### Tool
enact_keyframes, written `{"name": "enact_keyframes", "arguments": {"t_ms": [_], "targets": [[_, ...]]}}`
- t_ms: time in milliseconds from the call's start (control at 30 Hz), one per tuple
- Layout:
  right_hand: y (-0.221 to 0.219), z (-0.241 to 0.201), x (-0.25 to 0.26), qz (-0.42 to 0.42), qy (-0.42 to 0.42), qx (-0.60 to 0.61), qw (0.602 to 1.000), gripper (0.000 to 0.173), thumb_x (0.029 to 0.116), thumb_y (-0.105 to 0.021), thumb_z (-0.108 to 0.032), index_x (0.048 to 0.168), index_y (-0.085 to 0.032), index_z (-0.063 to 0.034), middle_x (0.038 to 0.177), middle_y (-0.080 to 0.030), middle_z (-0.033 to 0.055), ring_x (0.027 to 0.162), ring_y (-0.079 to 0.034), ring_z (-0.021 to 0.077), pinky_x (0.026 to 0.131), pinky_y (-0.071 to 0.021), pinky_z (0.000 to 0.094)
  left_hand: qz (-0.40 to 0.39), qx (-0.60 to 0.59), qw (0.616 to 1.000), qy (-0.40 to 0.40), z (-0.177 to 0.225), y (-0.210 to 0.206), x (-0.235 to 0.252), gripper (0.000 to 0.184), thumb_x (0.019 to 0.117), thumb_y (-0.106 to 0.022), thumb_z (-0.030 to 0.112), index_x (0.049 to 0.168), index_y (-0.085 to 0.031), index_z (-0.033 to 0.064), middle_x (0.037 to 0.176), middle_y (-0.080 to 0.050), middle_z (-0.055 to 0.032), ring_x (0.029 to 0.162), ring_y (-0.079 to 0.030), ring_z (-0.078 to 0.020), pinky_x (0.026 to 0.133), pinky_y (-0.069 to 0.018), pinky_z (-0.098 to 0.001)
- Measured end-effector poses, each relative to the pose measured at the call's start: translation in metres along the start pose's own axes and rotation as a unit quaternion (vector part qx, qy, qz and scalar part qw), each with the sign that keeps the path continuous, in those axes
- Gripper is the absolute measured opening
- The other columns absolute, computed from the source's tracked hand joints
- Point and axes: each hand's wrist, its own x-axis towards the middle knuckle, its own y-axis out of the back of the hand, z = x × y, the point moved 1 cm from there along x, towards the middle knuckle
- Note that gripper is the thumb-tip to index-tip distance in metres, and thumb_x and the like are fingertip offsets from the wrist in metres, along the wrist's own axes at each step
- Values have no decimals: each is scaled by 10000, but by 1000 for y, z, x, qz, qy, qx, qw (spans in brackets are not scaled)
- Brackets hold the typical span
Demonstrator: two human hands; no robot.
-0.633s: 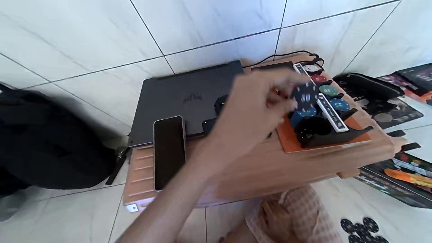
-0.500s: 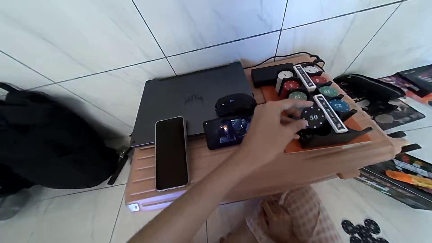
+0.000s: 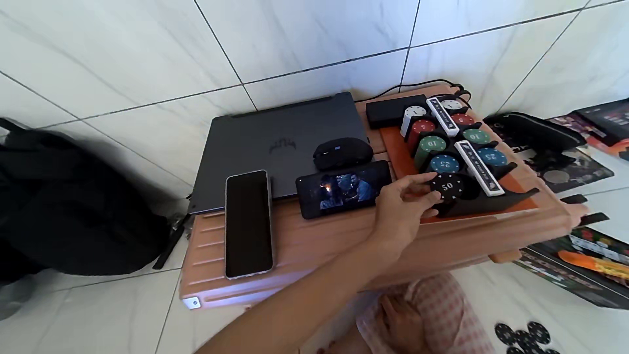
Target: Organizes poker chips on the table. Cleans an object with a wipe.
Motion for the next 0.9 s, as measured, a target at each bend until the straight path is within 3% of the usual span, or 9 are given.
{"name": "enact_keyframes", "arguments": {"t_ms": [267,600,733,900], "targets": [[0,0,0,-6,-3,2,1000,349,909,-472,-302,774,-715,-91,701,-706,59,666,-711,250,515,-531,384,-19,77,991,-103,4,-5,2,311,980,-647,13,1291,-649,-5,1098,-675,-126,879,-686,-109,779,-583,-254],[1,-1,1,-6,0,1,1000,336,900,-474,-296,762,-702,-90,689,-699,67,654,-711,261,502,-529,390,-13,66,994,-84,-13,-13,6,286,995,-626,16,1276,-654,-30,1159,-670,-150,954,-680,-114,840,-571,-255],[1,-1,1,3,1,3,1000,338,901,-471,-301,748,-692,-95,675,-689,61,643,-703,248,507,-525,378,0,121,986,-111,-23,-11,3,187,985,-640,25,1145,-731,-8,1151,-691,-122,970,-675,-82,879,-551,-221],[0,-1,0,0,-1,4,1000,353,899,-468,-308,758,-704,-86,681,-697,67,643,-706,256,511,-529,386,-13,146,986,-74,-27,-7,7,176,994,-637,47,1137,-726,-3,1148,-715,-105,1002,-670,-74,912,-527,-242]]}}
